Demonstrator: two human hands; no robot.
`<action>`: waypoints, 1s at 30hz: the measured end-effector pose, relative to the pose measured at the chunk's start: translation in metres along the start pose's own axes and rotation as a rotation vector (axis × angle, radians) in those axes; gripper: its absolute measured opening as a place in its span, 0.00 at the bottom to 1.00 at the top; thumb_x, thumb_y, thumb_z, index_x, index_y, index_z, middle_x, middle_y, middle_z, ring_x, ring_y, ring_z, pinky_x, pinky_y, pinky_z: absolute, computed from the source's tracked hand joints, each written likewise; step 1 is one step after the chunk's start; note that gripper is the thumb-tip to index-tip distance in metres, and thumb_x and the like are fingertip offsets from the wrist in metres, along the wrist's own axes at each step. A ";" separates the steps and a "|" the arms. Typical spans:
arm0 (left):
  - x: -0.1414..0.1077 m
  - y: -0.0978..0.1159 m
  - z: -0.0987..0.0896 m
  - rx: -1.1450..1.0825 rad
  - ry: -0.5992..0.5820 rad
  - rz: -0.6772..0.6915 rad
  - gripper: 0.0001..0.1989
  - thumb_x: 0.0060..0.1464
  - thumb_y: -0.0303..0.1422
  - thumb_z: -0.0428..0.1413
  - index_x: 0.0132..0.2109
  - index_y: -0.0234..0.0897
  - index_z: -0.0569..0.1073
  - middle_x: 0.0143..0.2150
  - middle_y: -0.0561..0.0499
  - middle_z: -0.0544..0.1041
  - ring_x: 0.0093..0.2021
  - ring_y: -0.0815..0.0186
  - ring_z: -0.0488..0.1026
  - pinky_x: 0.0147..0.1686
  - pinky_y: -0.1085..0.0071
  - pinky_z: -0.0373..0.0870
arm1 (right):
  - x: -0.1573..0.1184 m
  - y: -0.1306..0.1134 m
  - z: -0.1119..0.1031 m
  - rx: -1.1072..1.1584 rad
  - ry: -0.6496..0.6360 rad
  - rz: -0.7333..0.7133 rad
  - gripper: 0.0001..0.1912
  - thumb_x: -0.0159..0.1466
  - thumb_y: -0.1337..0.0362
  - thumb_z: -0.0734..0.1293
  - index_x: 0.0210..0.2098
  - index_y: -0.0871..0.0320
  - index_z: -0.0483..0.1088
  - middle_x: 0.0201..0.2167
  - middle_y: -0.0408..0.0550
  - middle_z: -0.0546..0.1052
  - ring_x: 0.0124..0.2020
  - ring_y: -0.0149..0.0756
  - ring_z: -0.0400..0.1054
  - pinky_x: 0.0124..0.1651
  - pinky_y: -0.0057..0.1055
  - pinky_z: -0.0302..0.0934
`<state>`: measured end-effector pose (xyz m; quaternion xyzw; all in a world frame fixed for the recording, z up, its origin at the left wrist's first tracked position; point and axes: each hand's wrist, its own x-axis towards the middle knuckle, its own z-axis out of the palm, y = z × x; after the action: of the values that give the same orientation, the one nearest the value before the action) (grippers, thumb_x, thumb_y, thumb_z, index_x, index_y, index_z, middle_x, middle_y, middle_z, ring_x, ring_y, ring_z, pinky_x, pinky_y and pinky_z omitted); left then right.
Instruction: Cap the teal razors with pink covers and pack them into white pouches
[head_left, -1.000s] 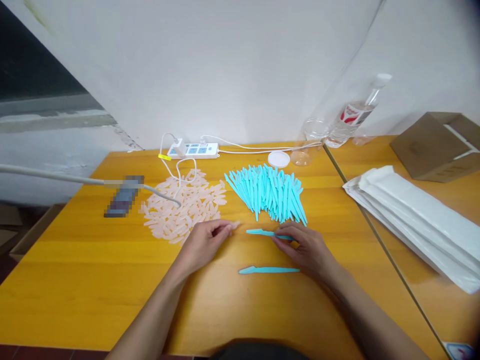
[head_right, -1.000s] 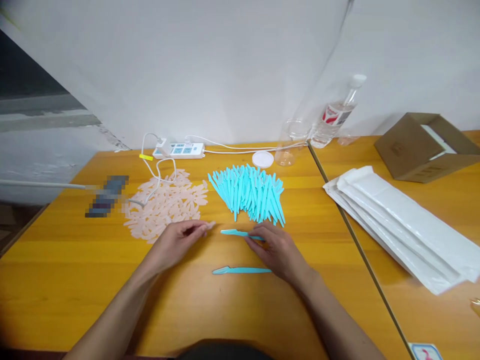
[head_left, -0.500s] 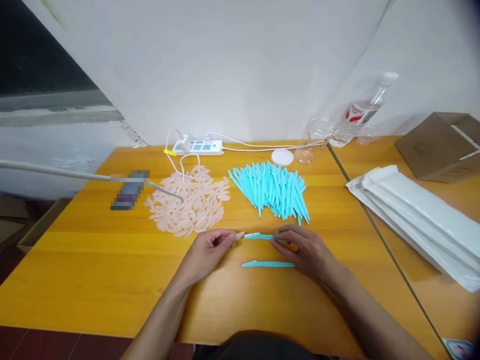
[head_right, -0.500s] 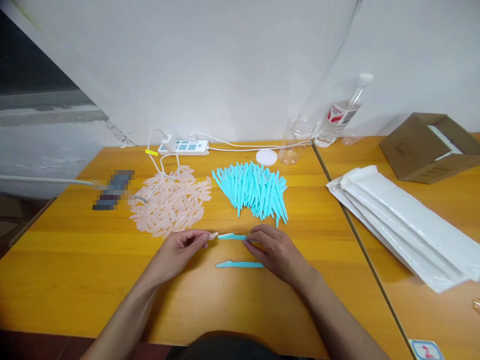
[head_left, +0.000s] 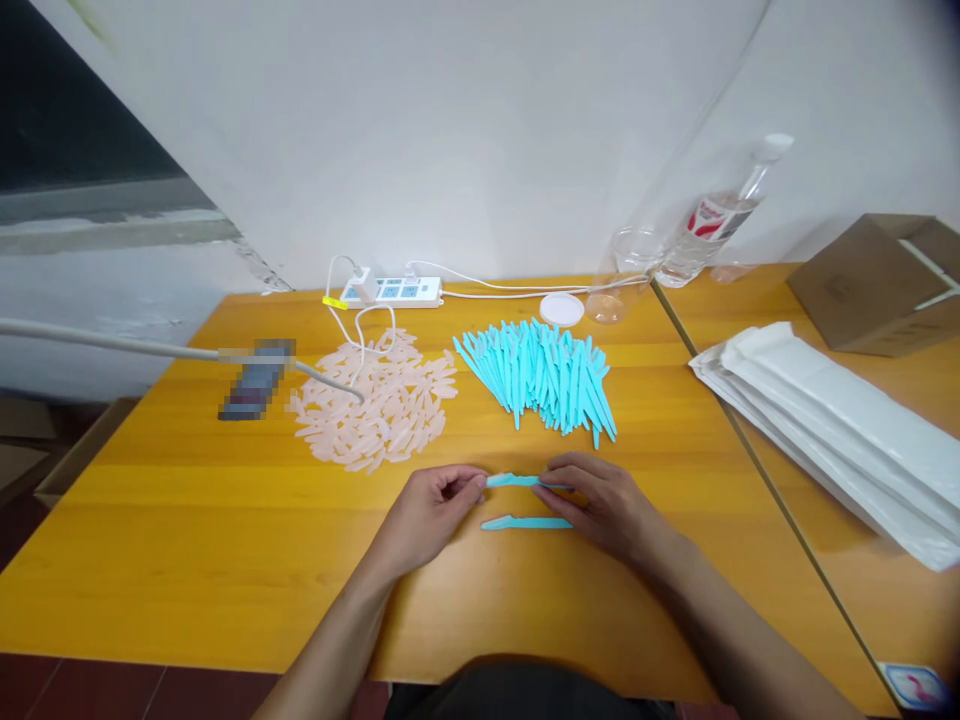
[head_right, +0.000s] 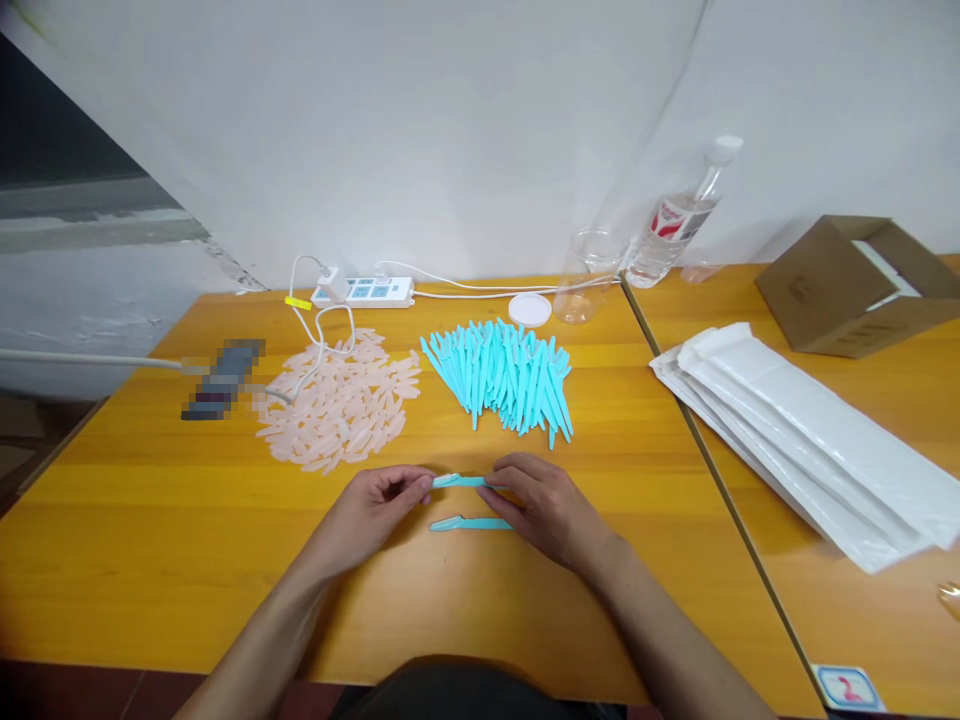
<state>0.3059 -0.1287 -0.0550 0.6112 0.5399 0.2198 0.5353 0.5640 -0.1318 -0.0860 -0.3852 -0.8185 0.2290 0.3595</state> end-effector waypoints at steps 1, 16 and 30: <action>0.001 -0.001 0.004 -0.002 -0.005 0.003 0.20 0.65 0.46 0.52 0.42 0.34 0.80 0.34 0.50 0.80 0.32 0.66 0.72 0.31 0.74 0.64 | 0.000 -0.001 0.001 0.000 -0.007 -0.003 0.03 0.70 0.66 0.66 0.43 0.54 0.72 0.37 0.50 0.78 0.37 0.35 0.74 0.39 0.32 0.70; -0.013 -0.017 0.024 0.676 0.126 0.501 0.21 0.64 0.38 0.58 0.62 0.43 0.72 0.58 0.43 0.75 0.55 0.54 0.70 0.53 0.55 0.68 | -0.012 0.005 -0.002 -0.165 0.031 0.114 0.09 0.70 0.64 0.65 0.38 0.56 0.77 0.36 0.52 0.77 0.37 0.37 0.71 0.40 0.34 0.66; -0.014 -0.015 0.019 0.628 0.033 0.572 0.18 0.65 0.36 0.57 0.60 0.45 0.74 0.56 0.45 0.78 0.53 0.57 0.73 0.52 0.57 0.69 | 0.042 0.079 -0.064 -0.230 0.122 0.924 0.19 0.59 0.49 0.67 0.31 0.59 0.80 0.27 0.49 0.81 0.29 0.40 0.73 0.30 0.31 0.59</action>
<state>0.3113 -0.1515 -0.0707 0.8663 0.3977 0.1941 0.2316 0.6307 -0.0450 -0.0794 -0.7588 -0.5587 0.2500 0.2227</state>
